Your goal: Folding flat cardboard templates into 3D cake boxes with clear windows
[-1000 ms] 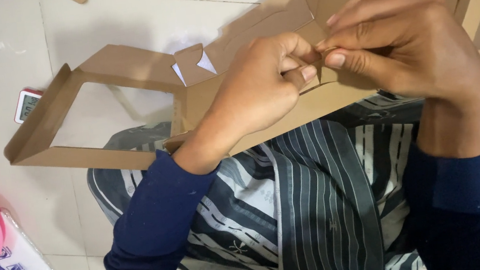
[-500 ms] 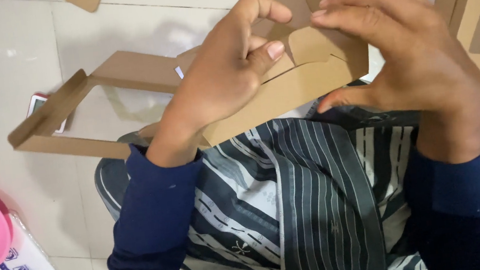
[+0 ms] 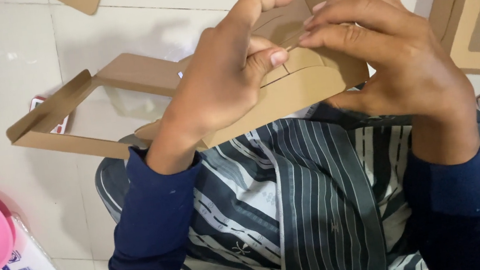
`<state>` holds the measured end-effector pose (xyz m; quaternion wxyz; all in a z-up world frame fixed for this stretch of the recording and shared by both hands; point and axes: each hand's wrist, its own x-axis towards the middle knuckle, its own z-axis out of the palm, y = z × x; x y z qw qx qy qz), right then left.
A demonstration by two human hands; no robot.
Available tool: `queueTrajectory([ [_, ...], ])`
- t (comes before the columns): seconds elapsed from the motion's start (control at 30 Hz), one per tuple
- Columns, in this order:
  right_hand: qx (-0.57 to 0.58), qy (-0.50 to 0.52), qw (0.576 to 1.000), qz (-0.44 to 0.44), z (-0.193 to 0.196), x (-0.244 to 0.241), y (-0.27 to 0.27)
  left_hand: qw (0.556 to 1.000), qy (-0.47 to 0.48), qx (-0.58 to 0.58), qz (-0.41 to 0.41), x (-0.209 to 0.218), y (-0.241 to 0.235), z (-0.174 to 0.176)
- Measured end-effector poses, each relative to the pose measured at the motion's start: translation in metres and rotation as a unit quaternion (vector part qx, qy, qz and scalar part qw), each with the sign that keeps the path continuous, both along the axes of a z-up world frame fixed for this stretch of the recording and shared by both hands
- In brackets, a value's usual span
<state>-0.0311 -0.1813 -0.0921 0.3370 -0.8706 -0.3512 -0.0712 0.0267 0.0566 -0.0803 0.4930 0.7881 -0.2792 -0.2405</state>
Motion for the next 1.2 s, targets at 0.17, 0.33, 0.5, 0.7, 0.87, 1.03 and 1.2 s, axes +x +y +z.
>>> queueTrajectory([
  [0.17,-0.023,-0.043,0.999,-0.021,-0.001,-0.001,0.001,0.997,-0.067,-0.018,0.014,-0.005,0.0,-0.006],
  [0.33,0.334,0.108,0.928,-0.124,-0.051,-0.002,-0.058,0.918,-0.39,-0.038,0.052,-0.019,0.006,-0.036],
  [0.5,0.494,0.33,0.785,-0.173,-0.04,0.014,-0.057,0.812,-0.584,0.003,0.016,-0.038,-0.026,-0.056],
  [0.7,0.366,0.248,0.884,-0.153,-0.013,0.013,-0.025,0.773,-0.634,-0.002,-0.018,-0.047,-0.057,-0.057],
  [0.87,0.267,0.134,0.938,-0.174,-0.044,0.016,-0.027,0.91,-0.408,0.057,-0.049,-0.037,-0.05,-0.066],
  [1.03,0.035,-0.086,0.982,-0.162,-0.086,0.022,-0.04,0.868,0.11,-0.475,0.089,-0.01,-0.023,-0.086],
  [1.2,0.052,-0.135,0.982,-0.118,-0.071,0.027,-0.018,0.877,0.161,-0.396,0.222,-0.01,-0.024,-0.03],
])
